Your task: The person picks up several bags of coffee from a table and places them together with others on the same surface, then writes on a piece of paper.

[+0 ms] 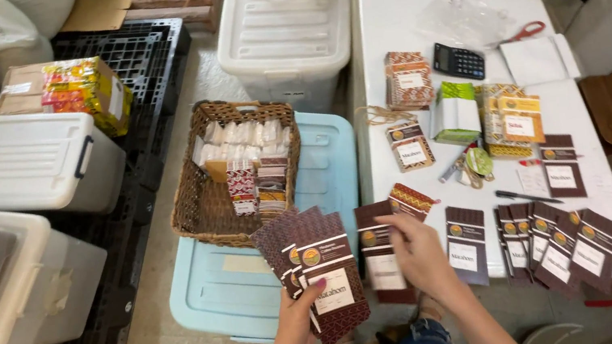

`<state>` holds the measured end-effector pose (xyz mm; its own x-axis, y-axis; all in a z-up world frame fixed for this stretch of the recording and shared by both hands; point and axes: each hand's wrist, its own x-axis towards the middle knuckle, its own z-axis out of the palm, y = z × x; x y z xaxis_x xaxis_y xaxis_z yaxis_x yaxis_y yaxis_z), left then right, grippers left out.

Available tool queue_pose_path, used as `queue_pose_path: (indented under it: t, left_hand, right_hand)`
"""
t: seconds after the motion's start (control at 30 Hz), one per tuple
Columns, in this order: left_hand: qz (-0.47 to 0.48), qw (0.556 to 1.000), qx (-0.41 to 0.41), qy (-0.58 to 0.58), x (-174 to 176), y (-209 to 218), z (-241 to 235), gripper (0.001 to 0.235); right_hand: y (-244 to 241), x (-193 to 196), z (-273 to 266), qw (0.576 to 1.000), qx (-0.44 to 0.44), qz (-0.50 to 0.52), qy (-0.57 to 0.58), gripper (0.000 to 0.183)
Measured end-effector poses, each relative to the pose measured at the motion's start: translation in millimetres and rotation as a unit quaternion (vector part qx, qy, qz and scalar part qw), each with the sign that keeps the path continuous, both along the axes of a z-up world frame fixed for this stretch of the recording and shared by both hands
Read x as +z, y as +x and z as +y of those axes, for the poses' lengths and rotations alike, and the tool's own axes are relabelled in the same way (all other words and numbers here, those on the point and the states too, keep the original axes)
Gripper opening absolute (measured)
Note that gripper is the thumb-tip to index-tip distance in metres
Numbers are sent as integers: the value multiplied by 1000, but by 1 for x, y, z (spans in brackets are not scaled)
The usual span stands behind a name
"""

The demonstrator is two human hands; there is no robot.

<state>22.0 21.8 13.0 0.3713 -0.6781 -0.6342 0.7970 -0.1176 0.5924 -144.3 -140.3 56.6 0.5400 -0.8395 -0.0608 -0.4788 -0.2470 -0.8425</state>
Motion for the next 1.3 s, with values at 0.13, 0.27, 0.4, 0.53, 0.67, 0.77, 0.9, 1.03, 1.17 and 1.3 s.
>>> queue_pose_path:
  t: [0.13, 0.27, 0.4, 0.53, 0.67, 0.77, 0.9, 1.03, 1.17, 1.3]
  left_hand:
    - [-12, 999, -31, -3, -6, -17, -10, 54]
    - [11, 1000, -23, 17, 15, -14, -15, 54]
    - [10, 1000, -10, 7, 9, 0, -13, 52]
    - [2, 1000, 19, 6, -6, 14, -8, 48]
    - [-49, 988, -142, 35, 20, 6, -17, 58]
    - [-28, 992, -126, 3, 10, -2, -19, 57]
    - [39, 993, -54, 93, -16, 8, -13, 53]
    - [-23, 997, -57, 36, -27, 15, -8, 54]
    - [-66, 995, -80, -4, -15, 8, -13, 48]
    - [-86, 990, -93, -63, -16, -8, -19, 39]
  right_hand:
    - [10, 1, 19, 991, -28, -34, 130, 37]
    - [-1, -26, 14, 977, -11, -185, 108, 27]
    - [-15, -18, -3, 977, -66, -99, 177, 22]
    - [-24, 12, -12, 992, -82, -7, 96, 77]
    - [0, 29, 10, 993, -3, 61, 100, 43]
    - [9, 25, 22, 994, -22, -36, 105, 32]
    - [-5, 13, 15, 957, -105, -98, 251, 15]
    - [-29, 21, -2, 990, -82, 50, 105, 72]
    - [-25, 38, 12, 995, 37, 18, 87, 59]
    - [-8, 33, 31, 989, 12, -15, 149, 26]
